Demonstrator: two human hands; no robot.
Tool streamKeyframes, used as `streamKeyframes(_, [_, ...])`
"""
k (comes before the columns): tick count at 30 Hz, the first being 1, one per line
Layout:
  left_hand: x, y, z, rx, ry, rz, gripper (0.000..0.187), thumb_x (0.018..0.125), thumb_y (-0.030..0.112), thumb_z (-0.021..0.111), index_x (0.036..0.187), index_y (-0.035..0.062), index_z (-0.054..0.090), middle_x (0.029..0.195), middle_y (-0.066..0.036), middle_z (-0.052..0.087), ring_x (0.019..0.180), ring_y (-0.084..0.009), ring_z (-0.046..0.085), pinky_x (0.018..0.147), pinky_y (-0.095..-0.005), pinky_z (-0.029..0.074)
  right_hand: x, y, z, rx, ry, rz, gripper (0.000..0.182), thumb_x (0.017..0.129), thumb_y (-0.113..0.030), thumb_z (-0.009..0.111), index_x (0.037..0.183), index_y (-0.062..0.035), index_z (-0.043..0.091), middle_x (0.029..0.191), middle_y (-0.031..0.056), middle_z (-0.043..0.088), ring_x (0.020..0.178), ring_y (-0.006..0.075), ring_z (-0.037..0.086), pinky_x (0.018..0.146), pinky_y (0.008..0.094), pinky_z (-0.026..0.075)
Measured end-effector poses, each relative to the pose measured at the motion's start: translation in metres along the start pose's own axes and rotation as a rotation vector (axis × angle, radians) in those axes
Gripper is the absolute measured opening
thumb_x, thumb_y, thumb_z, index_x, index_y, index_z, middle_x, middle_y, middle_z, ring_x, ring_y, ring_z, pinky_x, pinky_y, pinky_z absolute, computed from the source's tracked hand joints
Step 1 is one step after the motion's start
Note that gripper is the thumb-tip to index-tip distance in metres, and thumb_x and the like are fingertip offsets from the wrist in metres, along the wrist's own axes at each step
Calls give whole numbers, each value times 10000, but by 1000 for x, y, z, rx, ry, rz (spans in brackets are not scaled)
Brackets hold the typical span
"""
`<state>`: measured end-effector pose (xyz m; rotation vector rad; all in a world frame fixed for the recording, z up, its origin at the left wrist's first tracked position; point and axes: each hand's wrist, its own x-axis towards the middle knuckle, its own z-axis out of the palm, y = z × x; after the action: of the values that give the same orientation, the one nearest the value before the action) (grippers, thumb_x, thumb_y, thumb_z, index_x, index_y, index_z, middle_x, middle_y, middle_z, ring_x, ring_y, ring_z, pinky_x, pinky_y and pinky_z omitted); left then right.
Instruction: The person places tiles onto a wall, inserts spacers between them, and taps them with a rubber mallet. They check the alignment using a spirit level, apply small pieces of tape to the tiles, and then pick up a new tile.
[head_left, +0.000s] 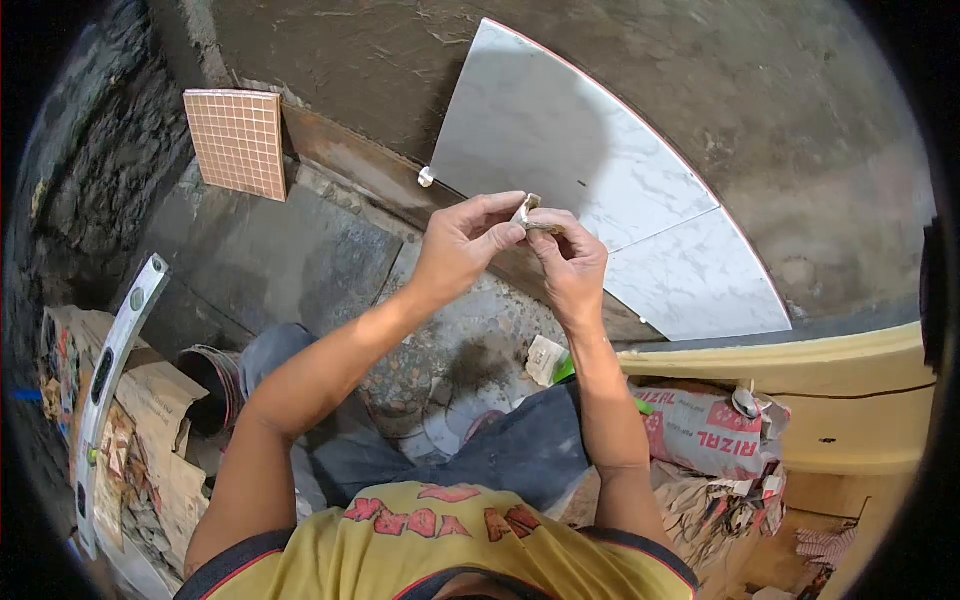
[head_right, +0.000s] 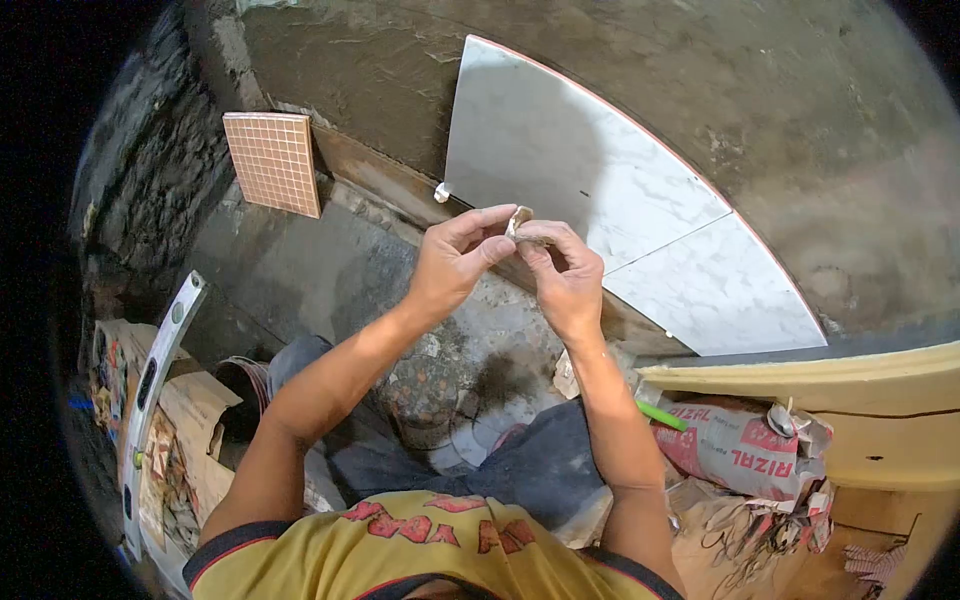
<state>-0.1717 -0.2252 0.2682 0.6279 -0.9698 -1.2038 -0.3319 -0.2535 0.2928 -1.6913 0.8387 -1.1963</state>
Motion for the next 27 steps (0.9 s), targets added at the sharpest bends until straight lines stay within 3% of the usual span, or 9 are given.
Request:
streamKeyframes(6, [3, -2, -7, 66, -59, -11, 251, 949, 43, 672, 1191, -21, 651, 1080, -42, 689, 992, -104, 630, 884, -261, 516, -2, 0, 1, -83, 36, -38, 88, 928, -37, 679, 1005, -1, 701, 1023, 35, 641, 860, 92, 559, 734, 228, 444])
streamKeyframes(12, [3, -1, -7, 3, -18, -39, 109, 926, 34, 697, 1024, 24, 651, 974, -3, 669, 895, -70, 604, 819, -240, 503, -5, -5, 6, 58, 77, 42, 103, 945, -26, 658, 1040, 16, 660, 1021, 27, 644, 896, 81, 584, 788, 230, 478])
streamKeyframes(15, [3, -1, -8, -38, -23, 1, 93, 917, 34, 710, 993, 3, 665, 941, -36, 692, 888, -92, 638, 829, -260, 535, -5, -6, 4, 83, 41, 82, 114, 945, -20, 658, 1053, 17, 655, 1011, 27, 648, 903, 85, 600, 813, 238, 492])
streamKeyframes(21, [4, -2, -7, -105, -94, 12, 129, 905, 21, 717, 1018, 39, 657, 957, -7, 658, 886, -83, 601, 814, -258, 502, -7, -13, 5, 67, 74, 83, 107, 931, -19, 677, 1034, 6, 656, 982, 26, 653, 891, 81, 600, 784, 229, 497])
streamKeyframes(27, [5, 0, -9, 68, -49, 92, 78, 888, -3, 717, 966, 7, 708, 954, -14, 681, 889, -90, 627, 821, -252, 520, -6, -4, 5, -88, 293, -26, 130, 893, -26, 723, 1003, -1, 658, 943, 44, 657, 868, 84, 608, 744, 226, 506])
